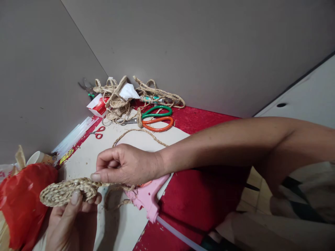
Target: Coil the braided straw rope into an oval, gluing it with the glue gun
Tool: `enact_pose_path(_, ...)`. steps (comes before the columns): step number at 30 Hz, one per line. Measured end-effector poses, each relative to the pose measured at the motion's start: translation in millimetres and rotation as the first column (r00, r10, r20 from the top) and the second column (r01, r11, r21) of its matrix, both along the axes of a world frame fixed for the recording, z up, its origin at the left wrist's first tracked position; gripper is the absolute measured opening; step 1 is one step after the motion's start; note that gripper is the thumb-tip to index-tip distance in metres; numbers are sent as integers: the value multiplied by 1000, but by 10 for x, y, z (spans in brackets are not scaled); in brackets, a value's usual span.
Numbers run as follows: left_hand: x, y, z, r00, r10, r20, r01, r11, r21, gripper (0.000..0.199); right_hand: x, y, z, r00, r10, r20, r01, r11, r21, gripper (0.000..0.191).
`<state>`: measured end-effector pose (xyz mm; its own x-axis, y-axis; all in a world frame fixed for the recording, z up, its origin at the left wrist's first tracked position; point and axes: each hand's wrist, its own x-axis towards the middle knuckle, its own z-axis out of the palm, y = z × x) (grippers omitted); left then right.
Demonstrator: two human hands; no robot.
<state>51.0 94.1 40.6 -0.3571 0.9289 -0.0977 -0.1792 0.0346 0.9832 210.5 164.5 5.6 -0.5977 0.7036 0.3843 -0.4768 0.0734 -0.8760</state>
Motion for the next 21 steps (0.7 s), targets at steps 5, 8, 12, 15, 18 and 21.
enact_pose_path(5, 38, -2, -6, 999, 42, -4, -42, 999, 18, 20, -14, -45, 17, 999, -39, -11, 39, 999, 4, 31)
enact_pose_path(8, 40, 2, -19, 998, 62, -5, -62, 998, 10, 14, -20, -54, 6, 996, -87, -2, 87, 996, 38, 26)
enact_pose_path(12, 36, 3, -34, 998, 63, 21, -63, 998, 0, 19, -8, -52, -21, 983, -183, 29, 176, 969, 172, 22)
enact_pose_path(15, 54, -3, -28, 998, 53, 33, -52, 999, -8, 20, 13, -40, -43, 967, -253, 37, 230, 922, 310, 19)
enact_pose_path(18, 86, -5, -21, 997, 67, 27, -68, 997, 25, 18, 26, -18, -70, 935, -355, 27, 287, 797, 532, 22)
enact_pose_path(21, 88, 5, -34, 996, 71, 54, -74, 995, 60, 17, 37, -13, -78, 857, -511, 71, 289, 590, 754, 32)
